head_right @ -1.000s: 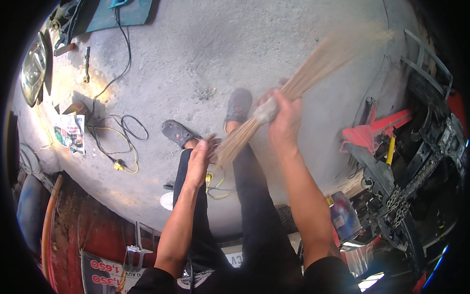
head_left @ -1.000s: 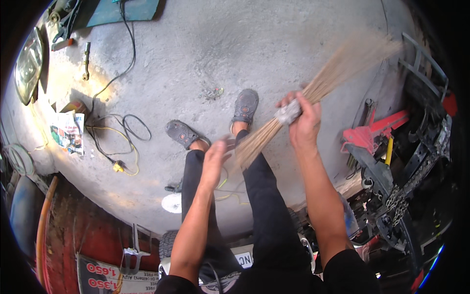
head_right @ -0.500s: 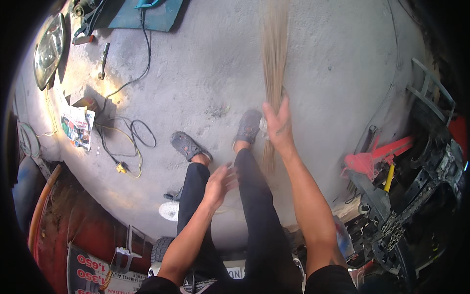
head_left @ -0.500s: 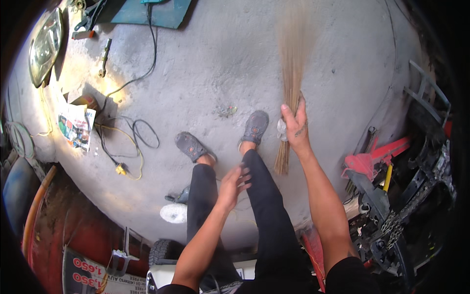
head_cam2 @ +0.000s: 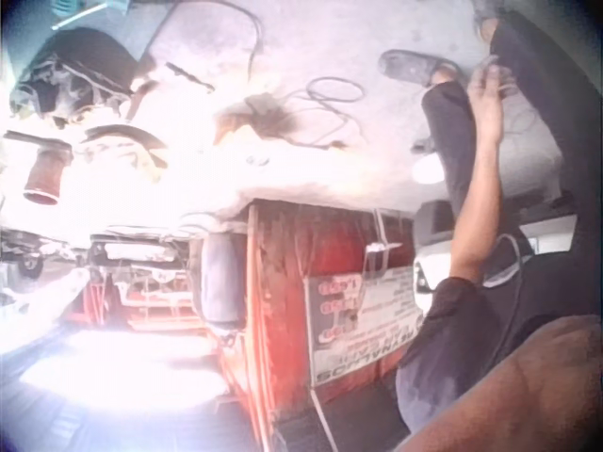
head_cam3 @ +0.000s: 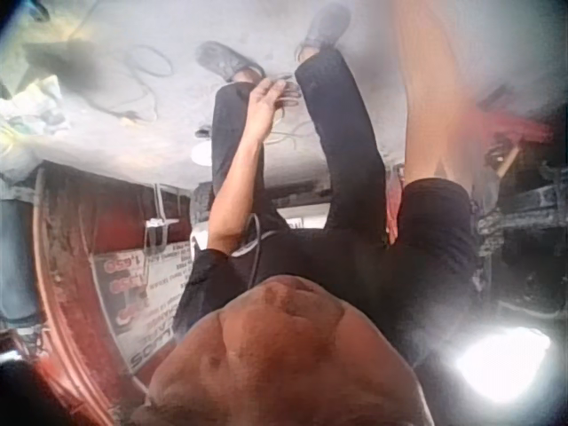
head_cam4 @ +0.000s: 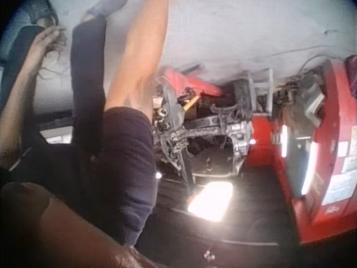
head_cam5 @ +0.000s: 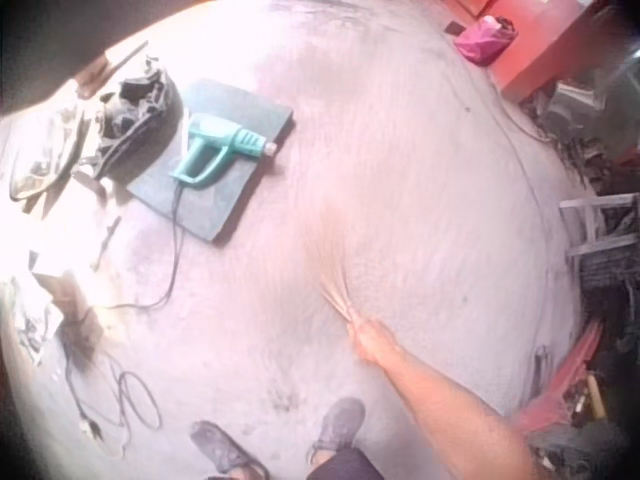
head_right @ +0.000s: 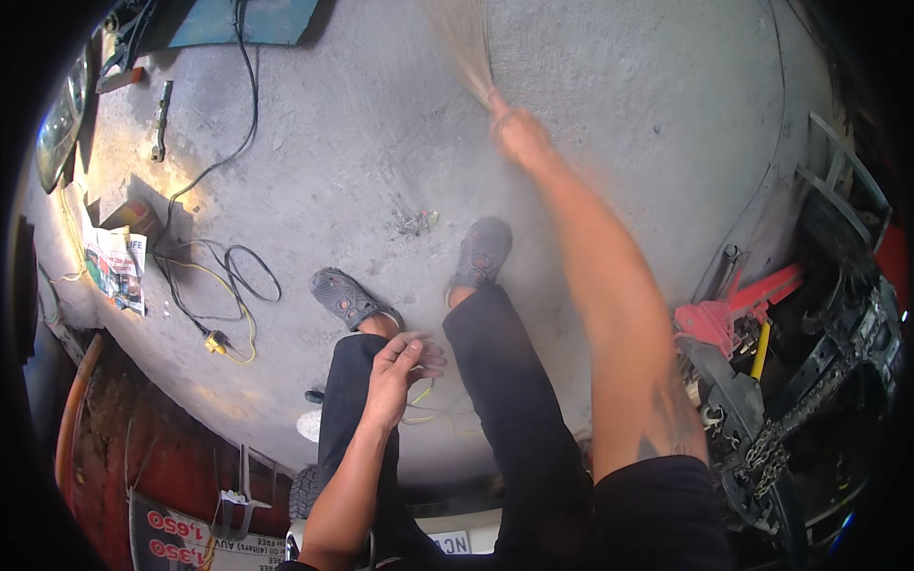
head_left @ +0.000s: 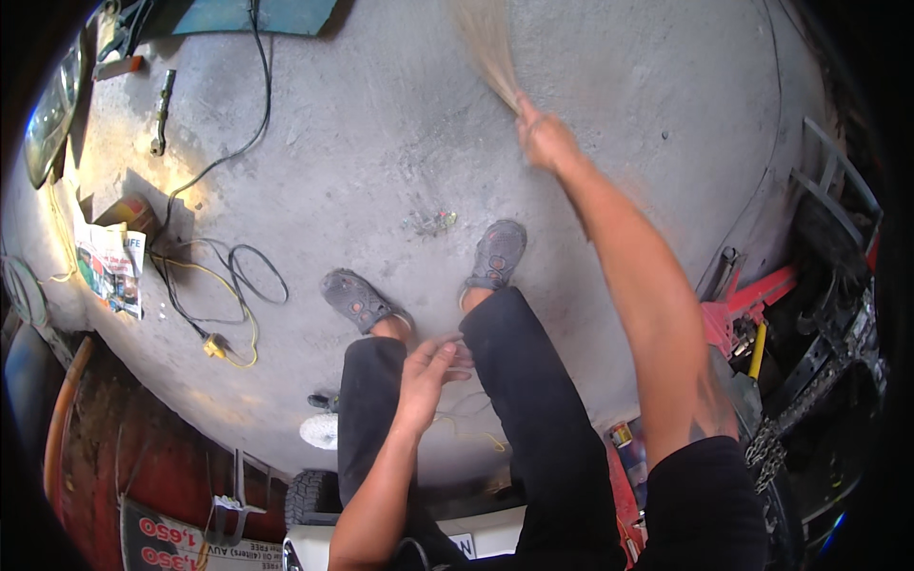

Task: The person sweeps the floor with a broom, then sits on the floor and applies glue to a car headlight using a tube and a screwdriver. The person manipulates the headlight and applies glue to its internal components.

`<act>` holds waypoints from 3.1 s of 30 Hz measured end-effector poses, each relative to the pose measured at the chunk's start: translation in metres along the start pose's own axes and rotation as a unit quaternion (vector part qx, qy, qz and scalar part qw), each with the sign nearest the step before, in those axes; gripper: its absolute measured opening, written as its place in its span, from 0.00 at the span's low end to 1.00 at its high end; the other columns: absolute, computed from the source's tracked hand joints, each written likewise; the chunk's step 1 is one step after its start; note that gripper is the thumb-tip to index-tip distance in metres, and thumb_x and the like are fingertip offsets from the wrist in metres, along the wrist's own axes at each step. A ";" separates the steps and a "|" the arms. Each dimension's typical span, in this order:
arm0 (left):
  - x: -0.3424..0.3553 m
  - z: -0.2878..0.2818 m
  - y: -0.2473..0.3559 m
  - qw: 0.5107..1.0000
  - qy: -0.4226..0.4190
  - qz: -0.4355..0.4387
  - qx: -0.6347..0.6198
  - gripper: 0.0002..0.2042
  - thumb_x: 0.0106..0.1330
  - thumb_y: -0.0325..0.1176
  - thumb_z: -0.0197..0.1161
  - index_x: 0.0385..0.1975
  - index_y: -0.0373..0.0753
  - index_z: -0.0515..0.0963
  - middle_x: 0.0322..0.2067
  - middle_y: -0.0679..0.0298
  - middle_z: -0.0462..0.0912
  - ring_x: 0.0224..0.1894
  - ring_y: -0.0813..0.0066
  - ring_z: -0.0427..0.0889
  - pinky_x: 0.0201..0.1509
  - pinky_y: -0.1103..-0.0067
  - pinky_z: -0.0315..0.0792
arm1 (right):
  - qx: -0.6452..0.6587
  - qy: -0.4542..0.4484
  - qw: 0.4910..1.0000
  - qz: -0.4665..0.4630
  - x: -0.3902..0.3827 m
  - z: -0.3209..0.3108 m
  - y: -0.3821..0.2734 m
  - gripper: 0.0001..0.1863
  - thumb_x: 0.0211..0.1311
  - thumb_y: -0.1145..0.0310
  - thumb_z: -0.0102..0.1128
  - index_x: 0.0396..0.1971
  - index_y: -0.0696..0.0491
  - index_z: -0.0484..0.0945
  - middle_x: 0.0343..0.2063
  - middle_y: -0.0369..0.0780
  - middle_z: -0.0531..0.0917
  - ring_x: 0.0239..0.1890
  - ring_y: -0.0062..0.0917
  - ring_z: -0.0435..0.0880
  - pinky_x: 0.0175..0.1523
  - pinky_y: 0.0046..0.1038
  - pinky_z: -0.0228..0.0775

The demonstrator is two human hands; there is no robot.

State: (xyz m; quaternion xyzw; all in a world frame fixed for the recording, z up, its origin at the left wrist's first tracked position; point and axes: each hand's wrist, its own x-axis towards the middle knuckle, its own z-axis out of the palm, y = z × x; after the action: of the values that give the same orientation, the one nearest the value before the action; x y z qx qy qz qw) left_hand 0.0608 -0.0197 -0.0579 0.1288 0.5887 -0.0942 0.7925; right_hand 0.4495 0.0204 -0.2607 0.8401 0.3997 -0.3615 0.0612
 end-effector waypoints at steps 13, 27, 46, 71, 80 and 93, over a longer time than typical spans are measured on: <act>0.016 -0.010 -0.023 0.998 0.048 -0.033 0.003 0.15 0.82 0.35 0.55 0.59 0.32 0.79 0.42 0.57 0.87 0.43 0.67 0.89 0.47 0.71 0.84 | 0.023 0.028 0.999 -0.028 -0.178 -0.053 0.044 0.32 0.82 0.59 0.52 0.81 0.43 0.60 0.39 0.57 0.85 0.40 0.53 0.87 0.48 0.50 0.78; 0.020 -0.015 -0.026 0.999 0.037 -0.020 0.014 0.15 0.81 0.30 0.52 0.60 0.30 0.77 0.42 0.56 0.86 0.43 0.64 0.89 0.46 0.70 0.86 | 0.161 -0.124 0.971 0.126 -0.214 0.037 -0.002 0.35 0.79 0.59 0.55 0.80 0.52 0.59 0.48 0.62 0.86 0.48 0.61 0.86 0.60 0.53 0.77; 0.008 -0.048 -0.038 0.981 0.171 0.083 -0.042 0.13 0.74 0.24 0.52 0.50 0.26 0.81 0.34 0.58 0.85 0.34 0.68 0.86 0.38 0.73 0.84 | 0.381 0.008 0.906 0.185 -0.239 0.104 -0.099 0.35 0.79 0.64 0.53 0.81 0.58 0.56 0.67 0.62 0.76 0.72 0.52 0.75 0.75 0.40 0.66; 0.001 -0.058 -0.048 0.973 0.200 0.091 -0.067 0.12 0.75 0.24 0.54 0.49 0.26 0.81 0.34 0.58 0.86 0.32 0.68 0.87 0.38 0.74 0.84 | 0.445 -0.056 0.894 0.009 -0.264 0.079 -0.096 0.30 0.81 0.58 0.57 0.75 0.58 0.68 0.56 0.47 0.87 0.56 0.30 0.86 0.61 0.34 0.76; 0.010 -0.059 -0.036 0.967 0.211 0.112 -0.082 0.11 0.74 0.24 0.54 0.48 0.25 0.81 0.33 0.57 0.85 0.31 0.68 0.87 0.36 0.74 0.84 | 0.210 -0.184 0.960 -0.030 -0.169 0.113 -0.125 0.29 0.79 0.57 0.57 0.75 0.48 0.68 0.44 0.59 0.87 0.46 0.54 0.89 0.50 0.52 0.80; 0.015 -0.043 -0.040 0.973 0.202 0.096 -0.052 0.12 0.74 0.25 0.55 0.49 0.25 0.81 0.33 0.56 0.86 0.32 0.67 0.87 0.37 0.73 0.85 | 0.242 -0.136 0.960 0.021 -0.261 -0.043 -0.004 0.30 0.81 0.61 0.54 0.77 0.57 0.65 0.63 0.58 0.82 0.67 0.48 0.82 0.70 0.41 0.72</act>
State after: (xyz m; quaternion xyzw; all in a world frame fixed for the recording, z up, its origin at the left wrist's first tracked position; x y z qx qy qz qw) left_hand 0.0138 -0.0442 -0.0875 0.1597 0.7253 0.0411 0.6684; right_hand 0.3613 -0.1232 -0.0570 0.7807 0.2704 -0.5573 -0.0830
